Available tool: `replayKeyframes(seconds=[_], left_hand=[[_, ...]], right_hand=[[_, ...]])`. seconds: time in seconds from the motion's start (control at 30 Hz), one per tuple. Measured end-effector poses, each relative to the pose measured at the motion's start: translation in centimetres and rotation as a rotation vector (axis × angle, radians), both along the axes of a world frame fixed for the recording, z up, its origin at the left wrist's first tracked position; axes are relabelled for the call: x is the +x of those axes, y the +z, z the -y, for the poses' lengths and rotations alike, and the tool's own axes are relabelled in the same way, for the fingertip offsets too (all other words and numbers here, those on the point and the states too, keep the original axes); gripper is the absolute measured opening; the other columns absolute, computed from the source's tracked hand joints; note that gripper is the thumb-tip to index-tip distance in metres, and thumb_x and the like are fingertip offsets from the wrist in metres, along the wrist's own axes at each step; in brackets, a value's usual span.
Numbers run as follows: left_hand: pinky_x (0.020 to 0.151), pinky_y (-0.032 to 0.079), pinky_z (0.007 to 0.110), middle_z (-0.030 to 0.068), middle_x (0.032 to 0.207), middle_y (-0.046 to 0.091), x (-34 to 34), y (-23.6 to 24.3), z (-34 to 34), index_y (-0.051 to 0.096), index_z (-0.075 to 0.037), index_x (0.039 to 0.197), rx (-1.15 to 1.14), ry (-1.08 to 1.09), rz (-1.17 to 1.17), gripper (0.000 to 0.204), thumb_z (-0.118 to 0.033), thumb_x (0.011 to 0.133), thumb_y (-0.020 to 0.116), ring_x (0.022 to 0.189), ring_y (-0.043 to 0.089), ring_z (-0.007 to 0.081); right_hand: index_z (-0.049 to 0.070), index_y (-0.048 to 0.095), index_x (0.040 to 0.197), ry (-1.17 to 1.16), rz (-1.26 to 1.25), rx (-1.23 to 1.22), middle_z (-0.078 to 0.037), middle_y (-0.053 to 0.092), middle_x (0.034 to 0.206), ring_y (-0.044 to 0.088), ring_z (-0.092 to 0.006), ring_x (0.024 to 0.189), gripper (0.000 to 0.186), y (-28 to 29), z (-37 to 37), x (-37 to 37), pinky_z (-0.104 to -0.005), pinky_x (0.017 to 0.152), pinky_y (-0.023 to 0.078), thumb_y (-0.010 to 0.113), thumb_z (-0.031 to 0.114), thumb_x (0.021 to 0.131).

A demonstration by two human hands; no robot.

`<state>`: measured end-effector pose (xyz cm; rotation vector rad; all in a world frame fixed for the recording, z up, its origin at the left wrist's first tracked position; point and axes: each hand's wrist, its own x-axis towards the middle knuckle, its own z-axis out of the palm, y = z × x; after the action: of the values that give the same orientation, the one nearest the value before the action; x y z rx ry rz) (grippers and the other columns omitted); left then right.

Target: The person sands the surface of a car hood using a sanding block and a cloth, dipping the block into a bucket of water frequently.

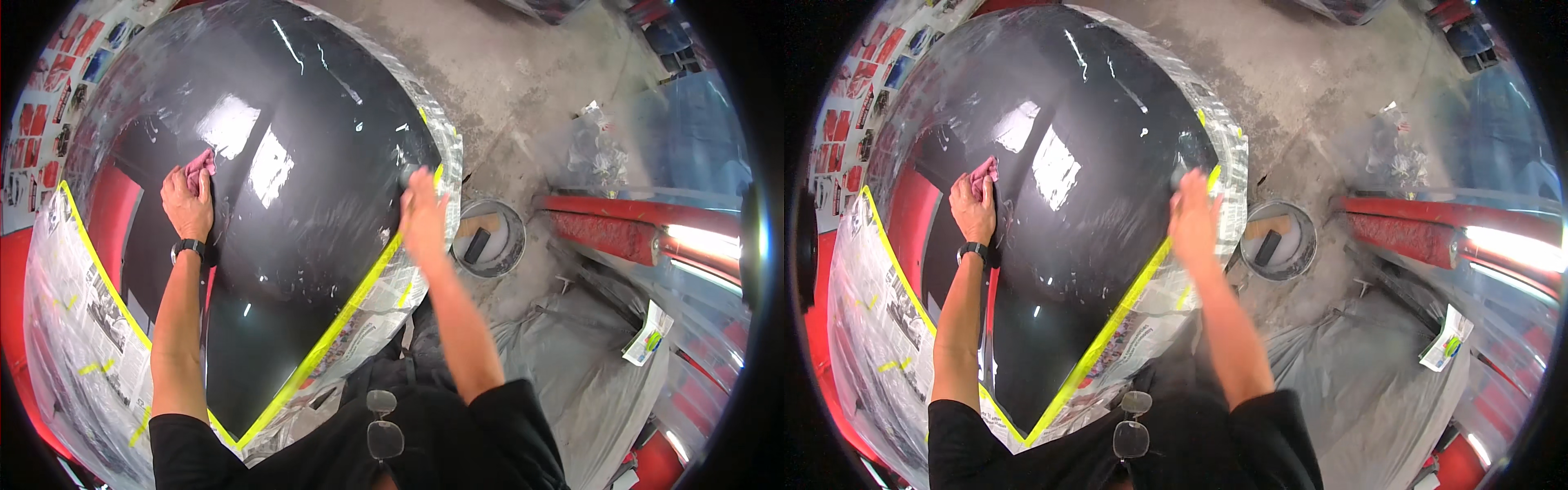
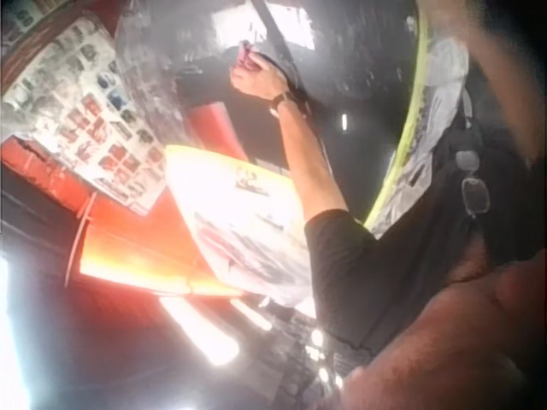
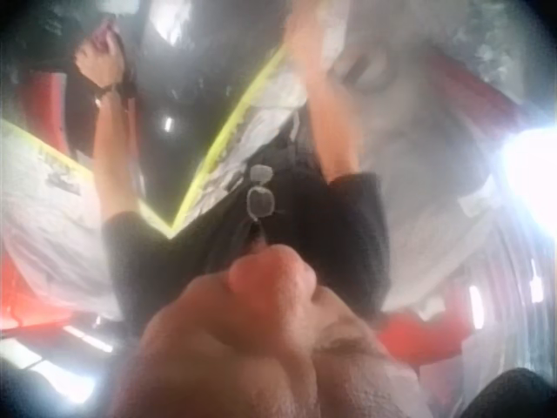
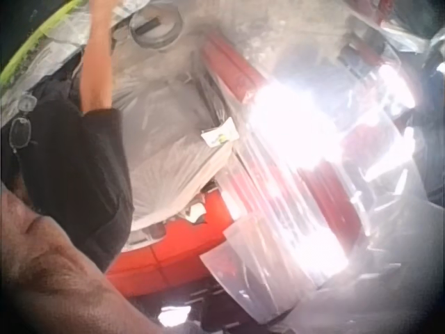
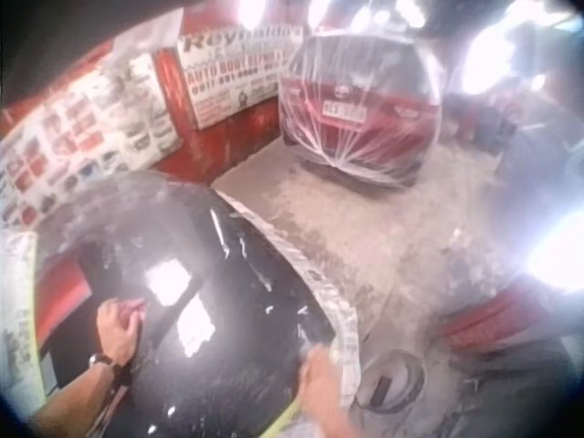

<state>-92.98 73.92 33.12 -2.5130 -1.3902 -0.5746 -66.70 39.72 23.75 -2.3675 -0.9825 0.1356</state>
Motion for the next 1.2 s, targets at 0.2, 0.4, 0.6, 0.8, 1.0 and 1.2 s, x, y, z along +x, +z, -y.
replayKeyframes(seconds=[0.2,0.4,0.6,0.8,1.0,1.2], left_hand=[[0.106,0.047,0.047,0.0183,0.133,0.064,-1.5,0.8,0.1,0.067,-0.002,0.124,-0.024,0.031,-0.002,0.048,-0.041,0.097,0.069,0.123,0.059,0.0382],[0.105,0.047,0.047,0.0177,0.134,0.064,0.2,0.3,0.1,0.068,-0.002,0.123,-0.024,-0.005,0.039,0.046,-0.04,0.097,0.07,0.122,0.06,0.0377],[0.105,0.047,0.047,0.0164,0.134,0.064,-1.6,0.4,-0.2,0.068,-0.002,0.121,-0.021,0.036,0.014,0.045,-0.04,0.096,0.07,0.124,0.058,0.0366],[0.106,0.046,0.048,0.015,0.135,0.063,0.3,0.3,-0.1,0.068,-0.003,0.122,-0.034,0.001,0.041,0.046,-0.041,0.096,0.07,0.126,0.058,0.0356],[0.108,0.045,0.047,0.0184,0.135,0.063,-0.8,0.7,0.2,0.066,-0.002,0.126,-0.045,0.041,-0.008,0.048,-0.04,0.097,0.069,0.124,0.058,0.038],[0.106,0.046,0.048,0.0171,0.136,0.062,0.8,0.2,-0.2,0.067,-0.002,0.123,-0.052,-0.005,0.034,0.047,-0.04,0.096,0.07,0.125,0.058,0.0371]], right_hand=[[0.011,0.036,0.16,0.415,-0.033,-0.104,-0.013,0.032,0.169,0.031,-0.0324,0.157,0.068,3.8,1.2,-5.8,-0.0676,0.119,0.029,0.061,0.033,0.101],[-0.001,0.04,0.155,-0.037,-0.074,0.031,-0.02,0.033,0.167,0.029,-0.0371,0.156,0.058,1.0,-5.4,1.2,-0.0662,0.121,0.026,0.044,0.033,0.109],[0.006,0.036,0.159,0.552,-0.017,-0.184,-0.016,0.033,0.167,0.028,-0.0326,0.157,0.074,6.6,-2.0,-6.2,-0.0677,0.121,0.025,0.063,0.038,0.098],[0.001,0.028,0.162,0.052,-0.082,-0.041,-0.021,0.028,0.169,0.025,-0.0388,0.157,0.063,2.6,-7.3,1.1,-0.064,0.123,0.022,0.042,0.035,0.11],[0.004,0.028,0.162,0.528,-0.024,-0.149,-0.018,0.025,0.171,0.023,-0.0335,0.16,0.084,4.8,-2.4,-5.4,-0.0679,0.121,0.023,0.064,0.043,0.097],[-0.002,0.035,0.158,0.02,-0.045,-0.031,-0.023,0.032,0.167,0.031,-0.0385,0.154,0.061,1.0,-5.3,2.4,-0.0647,0.122,0.026,0.042,0.037,0.111]])
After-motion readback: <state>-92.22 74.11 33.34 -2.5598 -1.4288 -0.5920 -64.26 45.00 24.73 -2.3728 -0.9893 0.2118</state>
